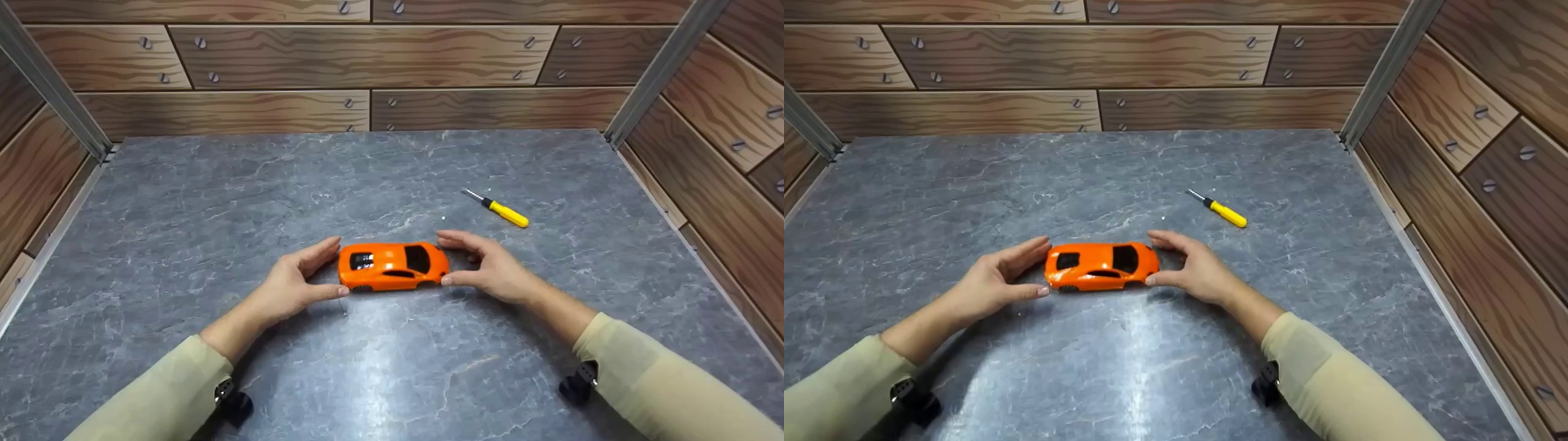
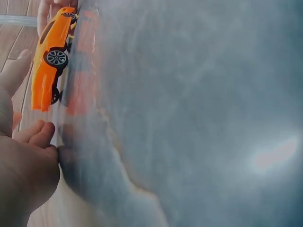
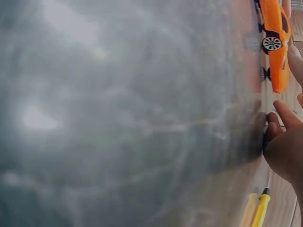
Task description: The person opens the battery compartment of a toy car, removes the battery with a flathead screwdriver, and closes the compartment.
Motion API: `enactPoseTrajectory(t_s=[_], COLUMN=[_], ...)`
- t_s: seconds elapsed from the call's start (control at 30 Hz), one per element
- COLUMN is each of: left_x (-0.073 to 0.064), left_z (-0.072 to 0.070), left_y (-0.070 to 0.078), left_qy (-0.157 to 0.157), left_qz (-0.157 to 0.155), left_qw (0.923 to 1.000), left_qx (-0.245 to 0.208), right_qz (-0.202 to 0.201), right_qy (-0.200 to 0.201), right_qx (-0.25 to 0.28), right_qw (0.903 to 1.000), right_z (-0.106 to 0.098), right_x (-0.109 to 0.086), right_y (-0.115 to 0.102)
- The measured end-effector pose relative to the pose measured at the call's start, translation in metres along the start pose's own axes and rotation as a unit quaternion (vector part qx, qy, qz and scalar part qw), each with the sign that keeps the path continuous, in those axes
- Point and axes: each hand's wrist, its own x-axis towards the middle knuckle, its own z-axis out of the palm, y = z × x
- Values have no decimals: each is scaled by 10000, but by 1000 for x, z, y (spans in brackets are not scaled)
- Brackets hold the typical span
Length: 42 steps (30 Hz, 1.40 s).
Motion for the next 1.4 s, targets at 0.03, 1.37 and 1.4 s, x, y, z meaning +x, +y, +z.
enactPoseTrajectory(t_s=[0.03,1.37,1.4], left_x=[0,0,0], left_z=[-1,4,4], left_y=[-1,0,0], left_qy=[-69,189,190], left_qz=[-11,-167,-183], left_qw=[10000,9945,9946], left_qx=[-52,1016,1008], right_qz=[54,174,189], right_qy=[-29,2,1], right_qx=[-29,-463,-469], right_qw=[10000,9988,9987], right_z=[0,8,8], right_x=[2,2,2], right_y=[8,20,20])
